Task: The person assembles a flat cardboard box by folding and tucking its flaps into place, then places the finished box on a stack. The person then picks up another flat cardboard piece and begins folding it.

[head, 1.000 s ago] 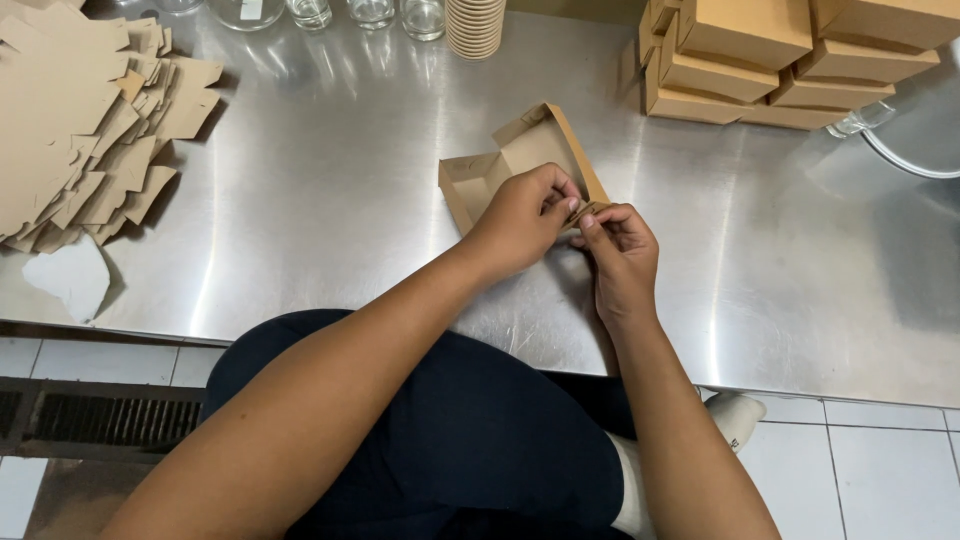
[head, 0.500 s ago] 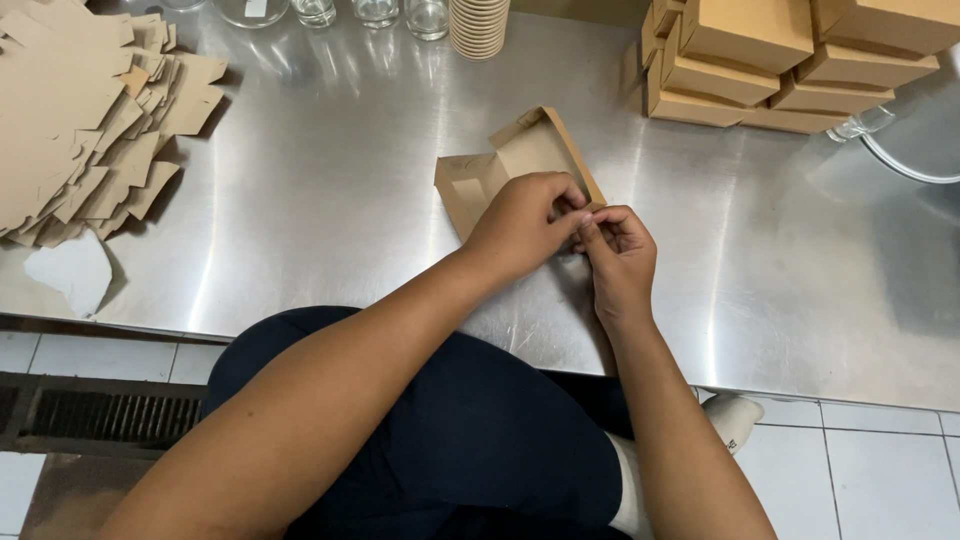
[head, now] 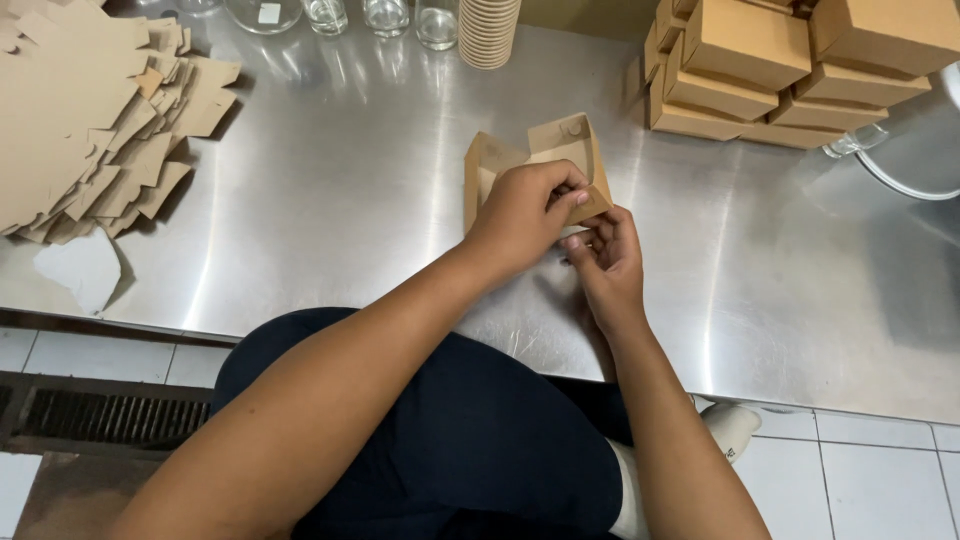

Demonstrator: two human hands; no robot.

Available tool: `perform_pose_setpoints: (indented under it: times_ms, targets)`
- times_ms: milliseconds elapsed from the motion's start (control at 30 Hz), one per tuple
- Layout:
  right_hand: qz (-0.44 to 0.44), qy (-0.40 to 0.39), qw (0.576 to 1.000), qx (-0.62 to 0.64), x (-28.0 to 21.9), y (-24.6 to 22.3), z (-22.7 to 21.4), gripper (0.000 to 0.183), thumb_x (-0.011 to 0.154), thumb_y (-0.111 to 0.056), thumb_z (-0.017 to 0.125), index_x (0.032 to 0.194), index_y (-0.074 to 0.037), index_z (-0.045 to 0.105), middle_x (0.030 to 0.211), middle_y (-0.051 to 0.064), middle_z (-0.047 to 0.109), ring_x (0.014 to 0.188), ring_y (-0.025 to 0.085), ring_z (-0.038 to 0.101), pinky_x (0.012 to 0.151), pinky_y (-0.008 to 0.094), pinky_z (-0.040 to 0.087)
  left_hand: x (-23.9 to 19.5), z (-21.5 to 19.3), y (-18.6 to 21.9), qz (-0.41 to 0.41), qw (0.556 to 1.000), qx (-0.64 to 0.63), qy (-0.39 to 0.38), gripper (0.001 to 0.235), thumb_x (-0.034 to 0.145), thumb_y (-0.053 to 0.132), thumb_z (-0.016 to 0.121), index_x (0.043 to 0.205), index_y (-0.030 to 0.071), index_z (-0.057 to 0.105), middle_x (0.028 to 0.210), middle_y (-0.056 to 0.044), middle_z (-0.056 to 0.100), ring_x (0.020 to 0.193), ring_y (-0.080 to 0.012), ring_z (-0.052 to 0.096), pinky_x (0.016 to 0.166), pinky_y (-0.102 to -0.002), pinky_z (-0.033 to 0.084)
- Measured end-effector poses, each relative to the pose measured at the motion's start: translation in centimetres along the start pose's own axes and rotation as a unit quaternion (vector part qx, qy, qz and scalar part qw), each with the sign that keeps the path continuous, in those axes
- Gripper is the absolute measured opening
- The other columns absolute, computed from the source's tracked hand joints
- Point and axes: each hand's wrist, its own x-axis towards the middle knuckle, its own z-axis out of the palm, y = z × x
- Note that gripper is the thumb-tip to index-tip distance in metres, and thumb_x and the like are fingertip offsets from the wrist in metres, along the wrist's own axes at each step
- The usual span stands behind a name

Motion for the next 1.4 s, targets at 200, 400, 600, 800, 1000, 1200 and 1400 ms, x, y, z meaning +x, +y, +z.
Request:
perform_pose_setpoints:
  times_ms: [200, 400, 600, 800, 1000, 1200, 1400]
  targets:
    - [-0.013, -0.075, 0.98, -0.182, -1.6, -3.5, 2.4, 0.118, 0.093, -0.015, 0.095, 0.181, -0.003, 0.018, 0.165, 0.028, 0.061, 0.147, 0.043, 0.061, 0.114, 0.053, 0.052, 0.8, 0.6, -0.8, -0.067, 0.964, -0.234, 0.104, 0.016, 0.115, 0.012, 0.075, 0.128, 0.003, 0.076, 0.107, -0.009, 0.083, 0.096, -0.0122, 0.078, 0.086, -0.031, 0.065]
    - [0.009, -0.078, 0.973, -0.218, -1.2, -2.5, 2.2, 0.136, 0.082, -0.025, 0.106, 0.18, -0.003, 0.014, 0.179, 0.028, 0.044, 0.171, 0.052, 0.039, 0.139, 0.067, 0.033, 1.5, 0.9, -1.6, -0.146, 0.9, -0.391, 0.13, 0.023, 0.119, 0.017, 0.068, 0.13, -0.002, 0.062, 0.108, -0.015, 0.075, 0.102, -0.0205, 0.082, 0.089, -0.036, 0.072]
    - [-0.015, 0.053, 0.982, -0.18, -1.5, -3.6, 3.0, 0.095, 0.098, -0.009, 0.087, 0.17, -0.009, 0.025, 0.169, 0.023, 0.049, 0.162, 0.051, 0.05, 0.134, 0.078, 0.04, 1.2, 0.6, -0.2, -0.183, 0.852, -0.482, 0.086, 0.028, 0.119, 0.013, 0.067, 0.134, -0.007, 0.056, 0.116, -0.018, 0.064, 0.121, -0.0379, 0.081, 0.106, -0.055, 0.072]
    - [-0.017, 0.103, 0.994, -0.026, -1.0, -1.9, 0.5, 0.052, 0.116, -0.042, 0.07, 0.157, -0.015, 0.051, 0.15, 0.008, 0.065, 0.148, 0.028, 0.065, 0.132, 0.058, 0.051, 0.6, 1.0, 0.4, -0.097, 0.965, -0.233, 0.073, 0.02, 0.116, 0.023, 0.076, 0.131, 0.011, 0.073, 0.126, -0.009, 0.082, 0.124, -0.0235, 0.085, 0.098, -0.043, 0.073]
    - [0.112, 0.145, 0.943, 0.279, 0.5, -3.2, 0.0, 0.056, 0.113, -0.057, 0.06, 0.146, -0.013, 0.073, 0.134, 0.008, 0.082, 0.122, 0.028, 0.081, 0.117, 0.051, 0.064, 0.7, -1.4, 1.1, -0.014, 0.982, 0.064, 0.179, 0.022, 0.113, 0.017, 0.074, 0.135, 0.016, 0.068, 0.128, -0.007, 0.076, 0.134, -0.035, 0.071, 0.111, -0.056, 0.057]
    - [0.249, 0.125, 0.847, 0.454, 1.4, -2.7, -1.9, 0.076, 0.104, -0.063, 0.059, 0.165, -0.017, 0.061, 0.156, 0.008, 0.074, 0.142, 0.036, 0.073, 0.129, 0.062, 0.054, 1.3, -4.1, -0.2, -0.348, 0.931, -0.112, -0.011, 0.098, 0.119, 0.068, 0.04, 0.171, -0.015, 0.037, 0.172, -0.041, 0.05, 0.164, -0.058, 0.049, 0.126, -0.075, 0.046]
    - [0.259, 0.11, 0.883, 0.377, 1.2, 0.1, -2.1, 0.066, 0.11, -0.06, 0.063, 0.162, -0.018, 0.064, 0.152, 0.007, 0.072, 0.141, 0.034, 0.07, 0.129, 0.06, 0.05, -1.7, -6.1, 6.9, -0.34, 0.916, -0.165, -0.134, 0.115, 0.114, 0.084, 0.021, 0.184, -0.007, 0.027, 0.185, -0.039, 0.038, 0.175, -0.0551, 0.033, 0.135, -0.08, 0.032]
